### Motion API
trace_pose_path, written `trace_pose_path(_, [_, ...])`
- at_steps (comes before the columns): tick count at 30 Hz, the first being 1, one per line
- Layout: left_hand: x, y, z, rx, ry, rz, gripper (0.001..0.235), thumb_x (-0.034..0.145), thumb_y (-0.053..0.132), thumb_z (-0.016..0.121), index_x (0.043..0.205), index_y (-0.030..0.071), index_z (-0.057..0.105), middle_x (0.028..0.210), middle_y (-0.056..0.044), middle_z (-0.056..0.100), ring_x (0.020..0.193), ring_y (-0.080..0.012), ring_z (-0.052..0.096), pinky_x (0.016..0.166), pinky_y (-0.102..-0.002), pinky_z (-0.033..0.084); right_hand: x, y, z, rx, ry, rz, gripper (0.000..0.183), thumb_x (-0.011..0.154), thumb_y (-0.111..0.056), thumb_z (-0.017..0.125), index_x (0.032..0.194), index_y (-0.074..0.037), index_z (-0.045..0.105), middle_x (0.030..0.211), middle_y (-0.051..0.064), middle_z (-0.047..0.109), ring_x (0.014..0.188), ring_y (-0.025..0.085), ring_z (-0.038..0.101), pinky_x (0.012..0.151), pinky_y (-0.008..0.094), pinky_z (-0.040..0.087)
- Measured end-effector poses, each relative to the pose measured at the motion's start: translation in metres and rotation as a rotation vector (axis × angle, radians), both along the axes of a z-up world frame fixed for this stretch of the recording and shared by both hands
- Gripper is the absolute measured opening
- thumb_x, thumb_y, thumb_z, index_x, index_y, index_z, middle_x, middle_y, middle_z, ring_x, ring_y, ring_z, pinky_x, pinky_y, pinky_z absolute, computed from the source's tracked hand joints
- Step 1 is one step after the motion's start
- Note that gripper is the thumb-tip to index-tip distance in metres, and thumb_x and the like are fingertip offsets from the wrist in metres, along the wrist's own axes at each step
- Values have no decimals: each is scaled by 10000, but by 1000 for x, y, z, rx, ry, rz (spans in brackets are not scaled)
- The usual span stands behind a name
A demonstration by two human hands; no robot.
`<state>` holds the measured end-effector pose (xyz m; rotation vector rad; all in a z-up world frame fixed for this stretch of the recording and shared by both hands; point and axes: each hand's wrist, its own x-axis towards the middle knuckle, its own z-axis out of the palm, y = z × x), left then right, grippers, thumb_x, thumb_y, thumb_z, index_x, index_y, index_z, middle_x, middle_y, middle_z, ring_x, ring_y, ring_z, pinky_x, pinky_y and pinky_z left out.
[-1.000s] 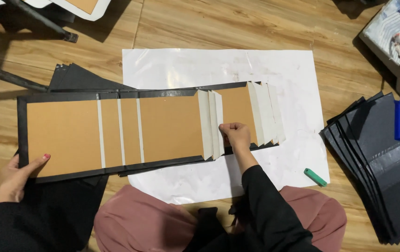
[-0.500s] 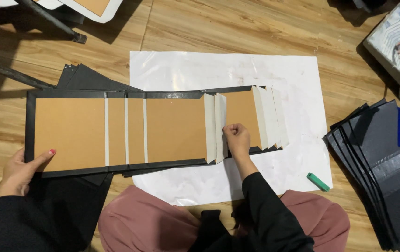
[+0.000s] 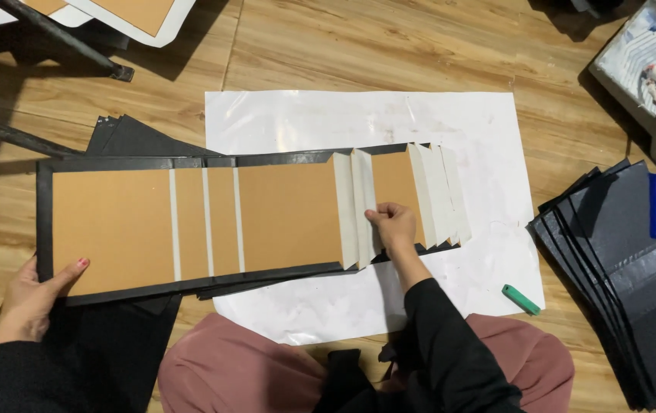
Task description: Applying double-sided tape strips to cardboard folder covers and stacking them in a print shop environment.
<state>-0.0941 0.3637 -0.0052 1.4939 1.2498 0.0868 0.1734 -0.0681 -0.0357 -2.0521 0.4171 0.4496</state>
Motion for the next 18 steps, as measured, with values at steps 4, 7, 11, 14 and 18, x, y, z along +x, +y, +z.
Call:
trace_pose_path(4, [-1, -20, -15, 92, -128, -4, 341, 739, 108, 689, 1055, 92, 562, 994, -71, 608, 867, -103, 568, 789, -235, 476, 23, -20, -5, 39, -59, -51, 128, 678, -112, 753, 722, -70, 640, 626, -21, 552, 604, 83, 498, 596, 219, 431])
trace_pose_path(7, [10, -49, -13, 127, -154, -5, 327, 721, 121, 720, 1012, 82, 577, 948, -74, 623, 805, -98, 568, 727, -235, 485, 34, -35, 8, 16, -65, -114, 162, 673, -123, 755, 777, -55, 652, 693, -4, 598, 672, 98, 539, 663, 222, 456])
trace_pose_path(11, [31, -80, 1, 42, -129, 31, 332, 718, 119, 710, 1017, 59, 579, 951, -89, 622, 837, -132, 581, 745, -253, 498, 38, -59, 0, -76, -15, -157, 150, 658, -128, 765, 708, -105, 625, 657, -22, 598, 637, 87, 558, 622, 215, 454])
trace_pose_path(14, [31, -81, -7, 44, -117, 22, 304, 732, 118, 699, 1010, 62, 590, 966, -79, 622, 843, -126, 578, 742, -250, 490, 37, -57, 17, -287, -6, -68, 144, 700, -253, 740, 678, -155, 636, 694, -44, 628, 671, 130, 575, 592, 300, 444])
trace_pose_path(18, [32, -88, -6, 27, -77, 37, 349, 737, 130, 692, 1052, 48, 566, 994, -101, 613, 856, -158, 580, 743, -290, 491, 42, -63, 9, -227, -44, -89, 208, 684, -235, 765, 622, -118, 604, 654, -23, 623, 632, 117, 558, 562, 283, 435])
